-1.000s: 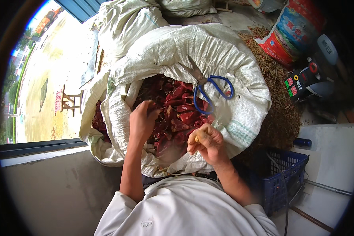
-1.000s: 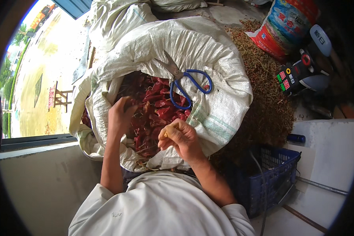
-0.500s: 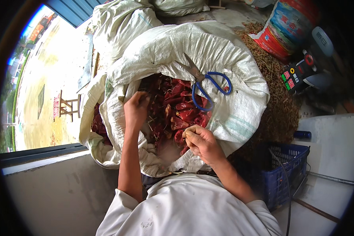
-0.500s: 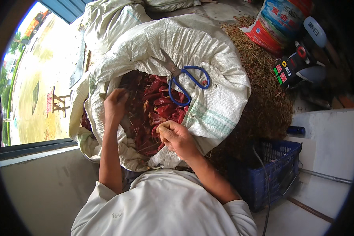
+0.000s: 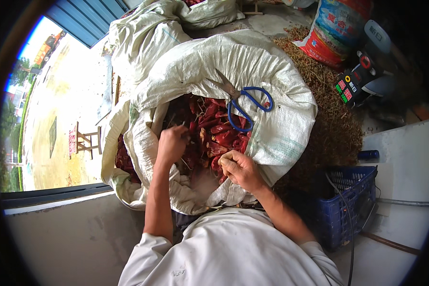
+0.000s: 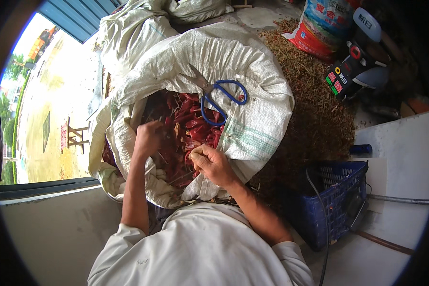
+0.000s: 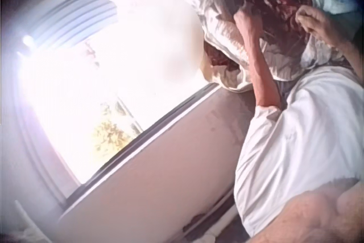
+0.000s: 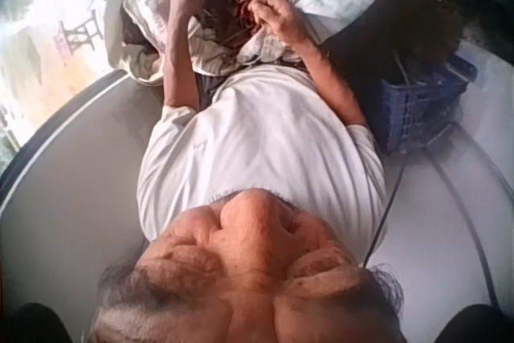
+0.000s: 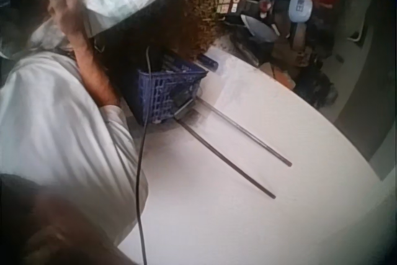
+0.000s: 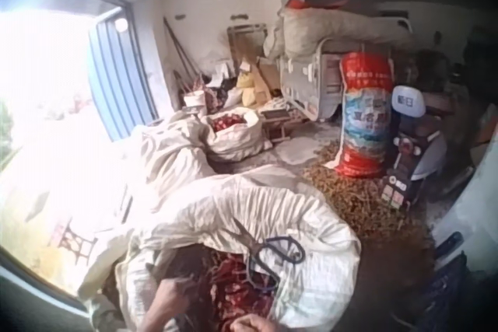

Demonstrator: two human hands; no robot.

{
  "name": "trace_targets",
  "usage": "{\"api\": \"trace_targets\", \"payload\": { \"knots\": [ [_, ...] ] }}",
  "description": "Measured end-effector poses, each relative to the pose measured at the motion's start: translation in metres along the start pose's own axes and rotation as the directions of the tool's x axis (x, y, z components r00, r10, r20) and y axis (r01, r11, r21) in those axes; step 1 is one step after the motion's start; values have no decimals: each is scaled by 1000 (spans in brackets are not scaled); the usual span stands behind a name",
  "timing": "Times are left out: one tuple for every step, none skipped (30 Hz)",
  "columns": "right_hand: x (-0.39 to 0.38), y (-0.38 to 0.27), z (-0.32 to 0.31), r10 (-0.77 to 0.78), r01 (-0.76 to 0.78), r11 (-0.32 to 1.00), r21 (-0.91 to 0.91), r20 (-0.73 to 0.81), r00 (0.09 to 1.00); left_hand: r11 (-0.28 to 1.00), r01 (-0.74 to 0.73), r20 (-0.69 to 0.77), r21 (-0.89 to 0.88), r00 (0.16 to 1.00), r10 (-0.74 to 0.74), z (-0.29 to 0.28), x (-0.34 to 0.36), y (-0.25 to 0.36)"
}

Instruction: The person repeatedly picks dried red chilies from a large sack, removes stems by hand, and occasionally uses scissors to cut stems. The person works continuously over the sack, handling chilies one at a time and placing trimmed pieces back into the sack.

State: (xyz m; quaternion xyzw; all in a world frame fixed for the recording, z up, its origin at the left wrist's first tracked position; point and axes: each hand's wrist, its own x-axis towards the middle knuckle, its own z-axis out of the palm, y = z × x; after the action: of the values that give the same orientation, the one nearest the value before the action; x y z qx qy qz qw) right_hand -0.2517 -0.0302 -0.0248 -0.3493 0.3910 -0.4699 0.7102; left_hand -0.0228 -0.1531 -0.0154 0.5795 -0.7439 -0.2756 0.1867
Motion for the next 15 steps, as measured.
{"api": "trace_targets", "payload": {
  "knots": [
    [1,0,1,-6,6,999,-37,2,1000,1000,-13,-32,-9,999,13,-2,-14,3],
    [1,-1,2,-12,13,997,-74,4,1000,999,-27,-63,-19,998,26,-3,-27,7],
    [1,-1,2,-16,17,994,-112,5,1000,993,32,-90,-114,995,-42,-4,-40,16],
    [2,1,2,-20,19,986,-163,-2,1000,974,91,-112,-207,987,-116,-4,-54,26],
    [5,4,2,-24,22,976,-215,-9,1000,943,144,-127,-300,974,-189,-2,-65,33],
    [7,6,1,-30,24,963,-267,-18,999,943,82,-172,-323,975,-144,5,-73,34],
    [9,8,5,-97,84,937,-340,-19,995,951,53,-181,-304,977,-112,8,-80,37],
    [13,11,12,-164,143,901,-410,-17,986,958,22,-188,-285,979,-78,10,-87,43],
    [15,12,15,-226,195,856,-479,-8,974,964,-6,-194,-267,980,-48,9,-93,50],
    [9,-13,23,-21,5,838,-546,-22,1000,965,-41,-191,-260,981,-10,8,-98,61],
    [10,-15,29,-38,41,875,-483,15,999,960,-50,-166,-277,986,3,11,-102,61],
    [11,-14,32,-140,124,844,-521,10,990,955,-61,-144,-289,989,20,13,-104,62],
    [11,-13,34,-240,204,804,-559,10,971,950,-72,-121,-303,992,37,14,-106,62],
    [10,-13,34,-298,235,763,-603,-5,955,944,-69,-54,-323,997,54,14,-108,57],
    [7,-12,34,-354,261,719,-644,-18,935,912,-15,-56,-411,998,-9,14,-110,60]
  ]
}}
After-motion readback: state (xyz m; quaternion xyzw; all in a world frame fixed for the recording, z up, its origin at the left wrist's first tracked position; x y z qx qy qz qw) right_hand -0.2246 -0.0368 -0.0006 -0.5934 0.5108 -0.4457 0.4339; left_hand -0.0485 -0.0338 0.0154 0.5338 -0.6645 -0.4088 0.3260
